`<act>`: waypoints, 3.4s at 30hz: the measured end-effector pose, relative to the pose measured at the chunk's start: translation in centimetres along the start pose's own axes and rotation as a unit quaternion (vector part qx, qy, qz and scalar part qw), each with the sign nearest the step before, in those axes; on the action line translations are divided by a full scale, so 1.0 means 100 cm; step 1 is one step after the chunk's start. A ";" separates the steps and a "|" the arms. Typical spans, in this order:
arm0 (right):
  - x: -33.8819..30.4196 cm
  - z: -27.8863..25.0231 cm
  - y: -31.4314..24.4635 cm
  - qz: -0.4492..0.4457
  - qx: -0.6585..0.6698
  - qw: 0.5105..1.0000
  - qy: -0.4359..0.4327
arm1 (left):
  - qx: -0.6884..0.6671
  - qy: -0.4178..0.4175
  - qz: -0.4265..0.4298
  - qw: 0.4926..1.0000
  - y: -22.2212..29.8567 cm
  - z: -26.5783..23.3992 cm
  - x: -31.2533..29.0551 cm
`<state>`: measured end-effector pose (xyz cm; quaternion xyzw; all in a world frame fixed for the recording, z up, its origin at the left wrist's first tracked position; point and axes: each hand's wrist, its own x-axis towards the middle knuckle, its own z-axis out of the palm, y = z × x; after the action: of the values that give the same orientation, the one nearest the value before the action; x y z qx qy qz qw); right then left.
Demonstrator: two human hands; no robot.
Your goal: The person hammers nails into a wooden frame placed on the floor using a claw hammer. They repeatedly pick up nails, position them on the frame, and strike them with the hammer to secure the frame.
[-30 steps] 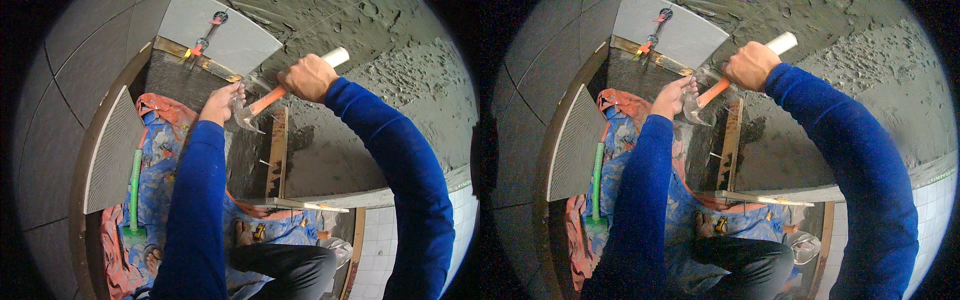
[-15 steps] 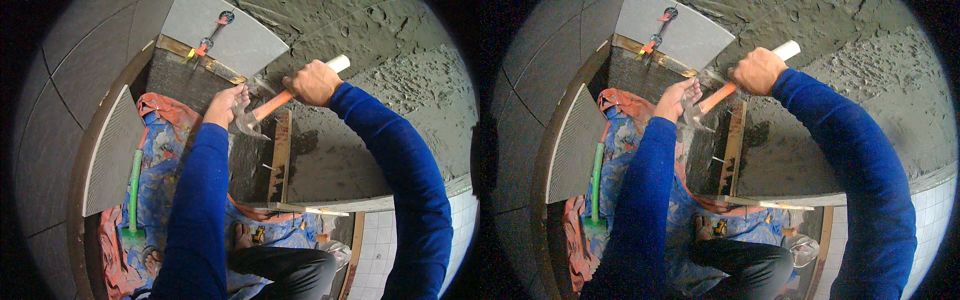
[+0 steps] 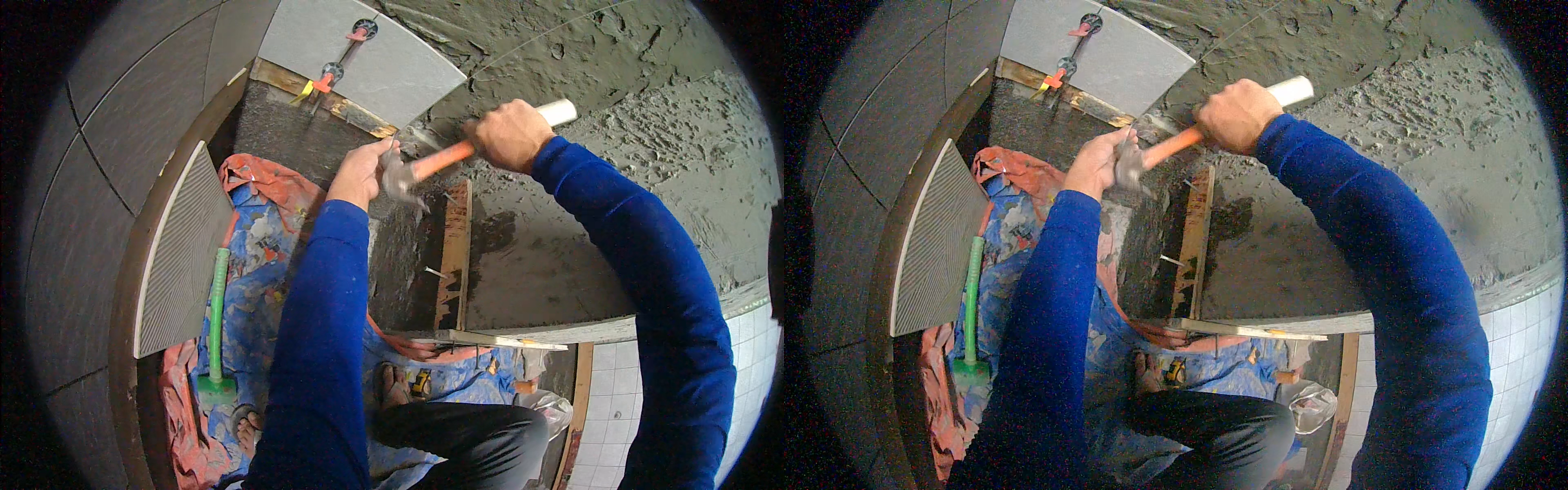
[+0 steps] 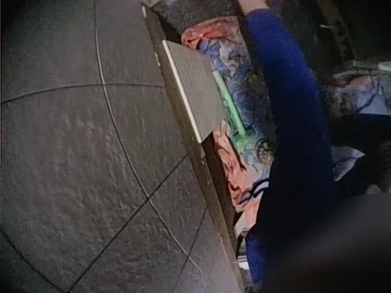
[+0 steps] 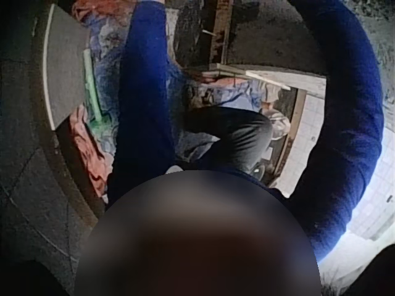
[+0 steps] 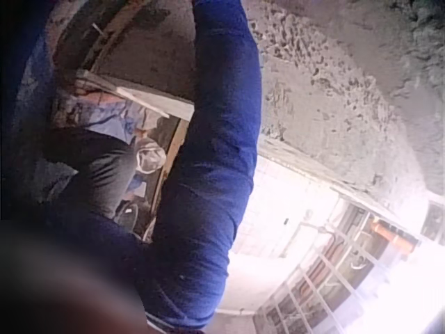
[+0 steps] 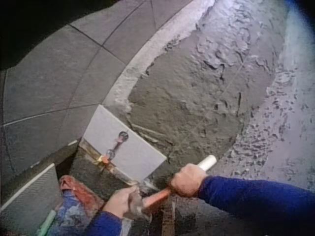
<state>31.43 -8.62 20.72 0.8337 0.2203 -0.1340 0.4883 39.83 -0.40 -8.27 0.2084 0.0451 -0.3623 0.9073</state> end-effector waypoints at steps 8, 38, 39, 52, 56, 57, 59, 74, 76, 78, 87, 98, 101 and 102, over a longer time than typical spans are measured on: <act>-0.002 0.008 0.006 -0.056 -0.004 0.998 0.037 | -0.010 0.023 -0.009 1.000 0.002 -0.001 -0.001; -0.215 -0.155 -0.183 -0.093 0.274 0.947 -0.141 | 0.064 0.033 0.003 0.997 0.005 0.008 -0.019; -0.224 -0.139 -0.199 -0.100 0.279 0.942 -0.156 | 0.063 0.045 -0.006 0.997 0.004 0.008 -0.020; -0.262 -0.017 -0.282 0.011 0.422 0.905 -0.054 | 0.357 0.033 -0.071 0.931 -0.027 -0.015 -0.116; -0.267 -0.017 -0.282 0.038 0.446 0.894 -0.015 | 0.330 0.080 -0.055 0.939 -0.065 0.001 -0.175; -0.270 -0.016 -0.281 0.038 0.456 0.889 -0.023 | 0.331 0.068 -0.056 0.940 -0.075 0.003 -0.191; -0.278 -0.014 -0.277 0.062 0.436 0.898 -0.026 | 0.331 0.059 -0.070 0.939 -0.097 0.004 -0.225; -0.347 0.029 -0.278 0.106 0.451 0.880 -0.104 | 0.301 0.114 -0.011 0.947 -0.155 0.058 -0.277; -0.353 0.030 -0.274 0.119 0.456 0.875 -0.113 | 0.289 0.120 0.018 0.949 -0.156 0.057 -0.270; -0.357 0.026 -0.267 0.119 0.452 0.875 -0.126 | 0.333 0.144 0.020 0.932 -0.161 0.054 -0.266; -0.388 -0.065 -0.225 0.227 0.558 0.797 -0.028 | 0.380 0.080 0.211 0.897 -0.186 0.038 -0.303; -0.199 -0.142 -0.118 0.074 0.321 0.942 0.059 | 0.454 0.233 0.339 0.791 -0.211 0.095 -0.316; -0.128 -0.139 -0.101 0.008 0.214 0.974 -0.070 | 0.448 0.258 0.345 0.783 -0.212 0.099 -0.314; -0.109 -0.139 -0.098 -0.013 0.175 0.977 -0.125 | 0.446 0.263 0.348 0.782 -0.213 0.099 -0.313</act>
<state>17.19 5.13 24.85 0.8800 0.1419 -0.2799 0.3564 1.78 1.60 0.67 0.6783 0.0393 0.0674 0.7306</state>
